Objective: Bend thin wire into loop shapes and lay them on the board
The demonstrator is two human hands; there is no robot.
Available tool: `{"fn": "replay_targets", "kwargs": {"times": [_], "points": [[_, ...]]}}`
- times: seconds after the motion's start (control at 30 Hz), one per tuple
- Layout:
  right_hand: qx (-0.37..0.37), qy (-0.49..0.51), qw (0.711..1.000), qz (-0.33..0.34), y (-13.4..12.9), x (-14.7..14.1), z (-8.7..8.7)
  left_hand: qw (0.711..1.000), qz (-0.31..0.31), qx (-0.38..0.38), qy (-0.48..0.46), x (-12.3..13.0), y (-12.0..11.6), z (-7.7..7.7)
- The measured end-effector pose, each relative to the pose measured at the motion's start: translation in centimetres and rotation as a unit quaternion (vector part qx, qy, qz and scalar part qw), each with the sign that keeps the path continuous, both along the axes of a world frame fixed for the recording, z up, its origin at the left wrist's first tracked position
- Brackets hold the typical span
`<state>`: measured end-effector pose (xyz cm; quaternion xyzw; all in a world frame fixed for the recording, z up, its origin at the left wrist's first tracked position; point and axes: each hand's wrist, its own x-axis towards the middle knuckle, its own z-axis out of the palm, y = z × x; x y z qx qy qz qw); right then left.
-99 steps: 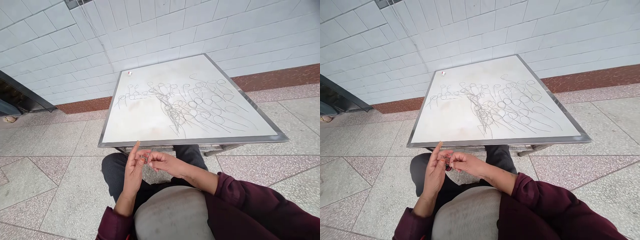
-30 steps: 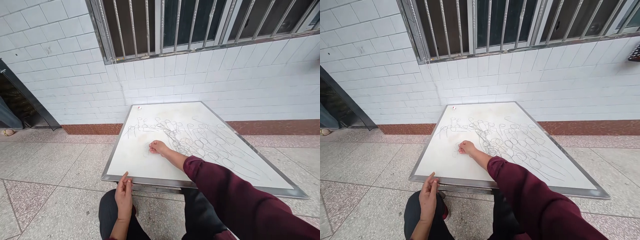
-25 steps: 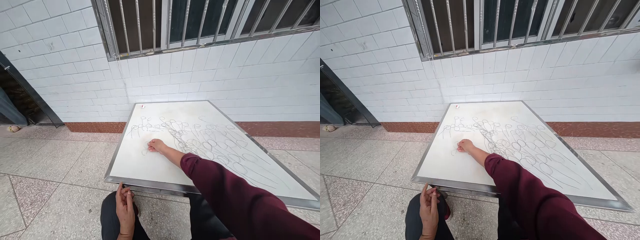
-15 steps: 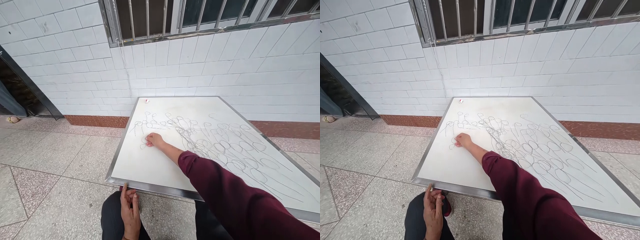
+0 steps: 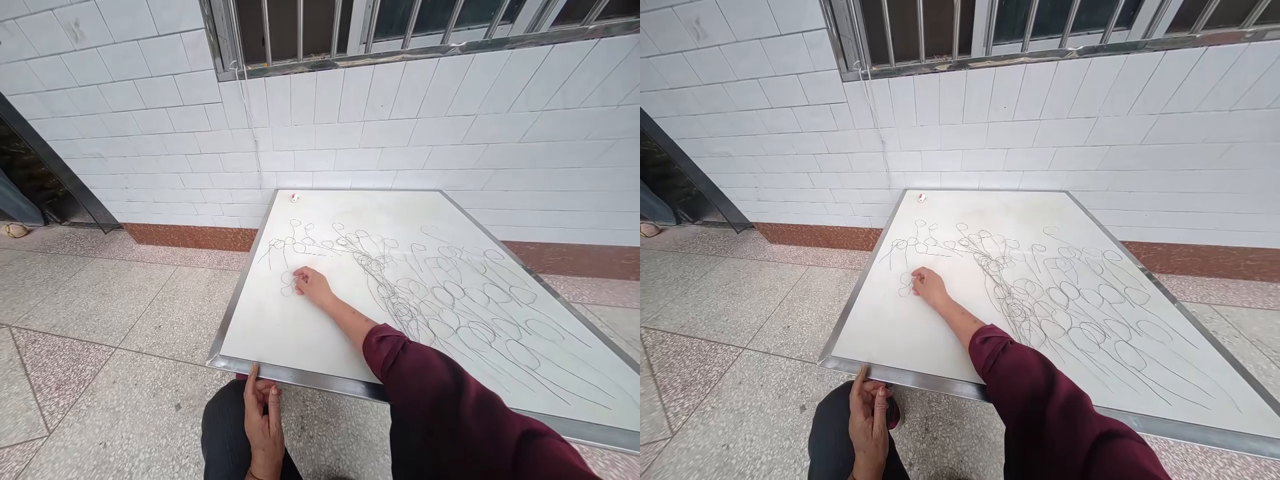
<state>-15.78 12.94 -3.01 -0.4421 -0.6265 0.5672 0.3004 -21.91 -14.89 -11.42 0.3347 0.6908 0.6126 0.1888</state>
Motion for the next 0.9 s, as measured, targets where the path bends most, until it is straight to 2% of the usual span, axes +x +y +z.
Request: {"fn": "replay_targets", "kwargs": {"times": [0.33, 0.53, 0.67, 0.73, 0.8, 0.83, 0.9], "points": [[0.018, -0.019, 0.999, -0.032, -0.2, 0.1, -1.0, 1.0, -0.001, 0.019, 0.018, -0.1, 0.3, 0.1], [0.033, -0.014, 0.998, -0.05, -2.5, 1.0, -1.1, 1.0, -0.008, 0.021, 0.017, -0.5, 0.2, -0.1], [0.057, -0.017, 0.997, -0.053, -4.6, 2.2, -1.2, 0.997, 0.006, 0.061, 0.042, -0.5, -0.1, 0.1], [0.079, -0.025, 0.995, -0.046, -6.0, 3.1, -1.4, 0.996, 0.006, 0.073, 0.048, -0.1, -0.8, 1.4], [0.107, -0.037, 0.993, -0.031, -7.8, 4.1, -1.7, 0.997, -0.023, 0.063, 0.033, 0.4, -2.3, 3.8], [0.123, -0.044, 0.991, -0.02, -8.9, 4.8, -1.9, 0.997, -0.062, 0.049, 0.014, 0.7, -3.3, 5.2], [0.156, -0.057, 0.986, 0.01, -11.1, 6.2, -2.3, 0.978, -0.206, 0.004, -0.035, 1.0, -5.7, 8.3]]}}
